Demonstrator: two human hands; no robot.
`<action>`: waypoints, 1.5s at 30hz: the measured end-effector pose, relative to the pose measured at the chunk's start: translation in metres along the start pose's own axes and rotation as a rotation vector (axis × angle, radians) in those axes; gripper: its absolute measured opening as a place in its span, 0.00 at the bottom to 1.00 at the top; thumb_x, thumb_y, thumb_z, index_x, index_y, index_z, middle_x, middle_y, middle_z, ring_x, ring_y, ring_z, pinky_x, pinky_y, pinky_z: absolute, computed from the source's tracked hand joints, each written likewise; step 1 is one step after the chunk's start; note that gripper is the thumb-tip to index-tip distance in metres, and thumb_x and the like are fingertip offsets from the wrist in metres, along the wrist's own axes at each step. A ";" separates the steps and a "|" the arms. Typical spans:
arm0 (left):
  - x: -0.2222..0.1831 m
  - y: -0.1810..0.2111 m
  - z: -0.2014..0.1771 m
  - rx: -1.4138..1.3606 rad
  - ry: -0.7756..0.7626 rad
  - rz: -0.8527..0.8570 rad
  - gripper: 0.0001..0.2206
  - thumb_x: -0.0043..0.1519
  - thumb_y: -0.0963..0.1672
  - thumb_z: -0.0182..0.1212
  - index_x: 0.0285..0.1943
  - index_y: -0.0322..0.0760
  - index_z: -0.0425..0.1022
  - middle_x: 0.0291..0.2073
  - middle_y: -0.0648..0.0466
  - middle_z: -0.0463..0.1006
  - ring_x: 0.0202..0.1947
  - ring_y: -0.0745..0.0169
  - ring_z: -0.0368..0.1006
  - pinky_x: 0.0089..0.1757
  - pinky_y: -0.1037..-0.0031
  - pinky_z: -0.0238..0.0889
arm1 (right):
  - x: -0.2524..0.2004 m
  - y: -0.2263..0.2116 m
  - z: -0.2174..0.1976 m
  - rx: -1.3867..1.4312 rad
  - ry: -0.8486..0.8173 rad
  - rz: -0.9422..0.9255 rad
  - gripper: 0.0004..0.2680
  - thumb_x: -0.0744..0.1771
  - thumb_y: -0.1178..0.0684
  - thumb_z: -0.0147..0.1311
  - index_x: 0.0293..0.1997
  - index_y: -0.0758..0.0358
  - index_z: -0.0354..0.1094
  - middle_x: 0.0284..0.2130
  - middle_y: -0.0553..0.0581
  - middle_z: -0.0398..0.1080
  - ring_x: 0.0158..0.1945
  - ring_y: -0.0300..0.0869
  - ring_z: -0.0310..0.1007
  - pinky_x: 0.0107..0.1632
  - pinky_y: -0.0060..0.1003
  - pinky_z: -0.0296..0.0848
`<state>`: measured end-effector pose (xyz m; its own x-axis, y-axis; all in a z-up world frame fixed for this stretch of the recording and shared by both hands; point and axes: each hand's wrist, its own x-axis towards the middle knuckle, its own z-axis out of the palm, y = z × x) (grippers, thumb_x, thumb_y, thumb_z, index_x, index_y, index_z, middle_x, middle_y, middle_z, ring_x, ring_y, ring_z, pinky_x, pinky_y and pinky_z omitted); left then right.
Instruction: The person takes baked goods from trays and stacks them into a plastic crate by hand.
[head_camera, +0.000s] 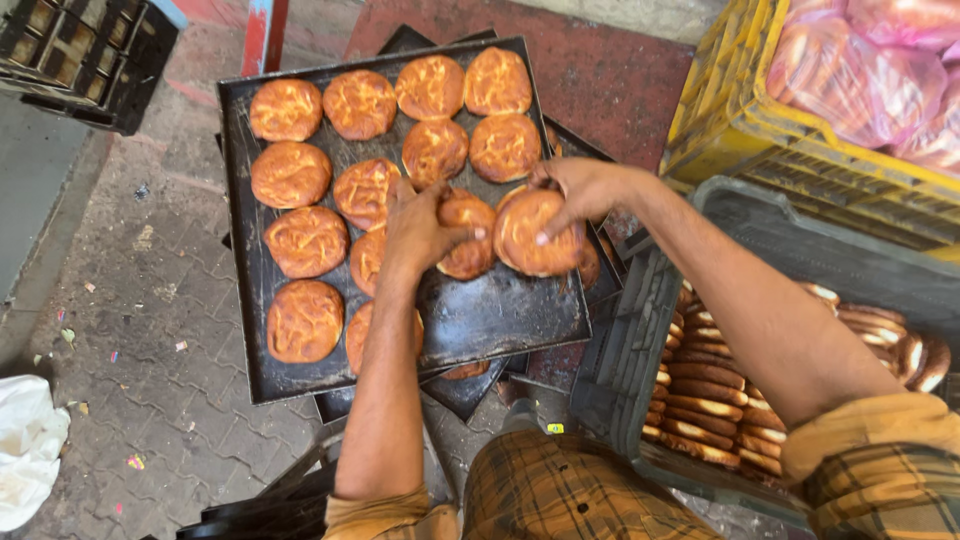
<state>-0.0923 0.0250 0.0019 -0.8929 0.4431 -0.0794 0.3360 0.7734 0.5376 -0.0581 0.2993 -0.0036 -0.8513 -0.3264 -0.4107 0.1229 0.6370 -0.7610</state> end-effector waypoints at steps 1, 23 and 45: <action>-0.004 0.000 -0.004 -0.015 -0.014 -0.008 0.35 0.43 0.52 0.83 0.58 0.37 0.74 0.54 0.37 0.68 0.58 0.35 0.63 0.57 0.53 0.60 | -0.005 -0.003 0.004 -0.017 0.015 -0.045 0.33 0.52 0.48 0.76 0.58 0.71 0.63 0.48 0.62 0.74 0.52 0.48 0.75 0.56 0.39 0.73; 0.117 -0.055 -0.005 -0.192 -0.015 -0.167 0.45 0.45 0.50 0.82 0.72 0.35 0.61 0.62 0.33 0.65 0.64 0.35 0.61 0.61 0.58 0.57 | 0.050 -0.021 -0.056 0.235 0.107 0.230 0.42 0.54 0.51 0.75 0.72 0.77 0.48 0.63 0.70 0.65 0.67 0.51 0.67 0.69 0.40 0.64; 0.001 0.001 -0.023 -0.371 0.097 0.155 0.43 0.42 0.40 0.76 0.71 0.32 0.60 0.58 0.38 0.74 0.61 0.37 0.70 0.58 0.60 0.63 | -0.083 -0.044 0.031 -0.176 0.312 -0.190 0.37 0.51 0.42 0.74 0.59 0.68 0.52 0.53 0.67 0.65 0.58 0.56 0.70 0.62 0.50 0.69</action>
<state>-0.0998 0.0158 0.0218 -0.8704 0.4829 0.0959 0.3536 0.4776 0.8043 0.0231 0.2764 0.0482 -0.9678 -0.2392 -0.0785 -0.1173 0.7045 -0.7000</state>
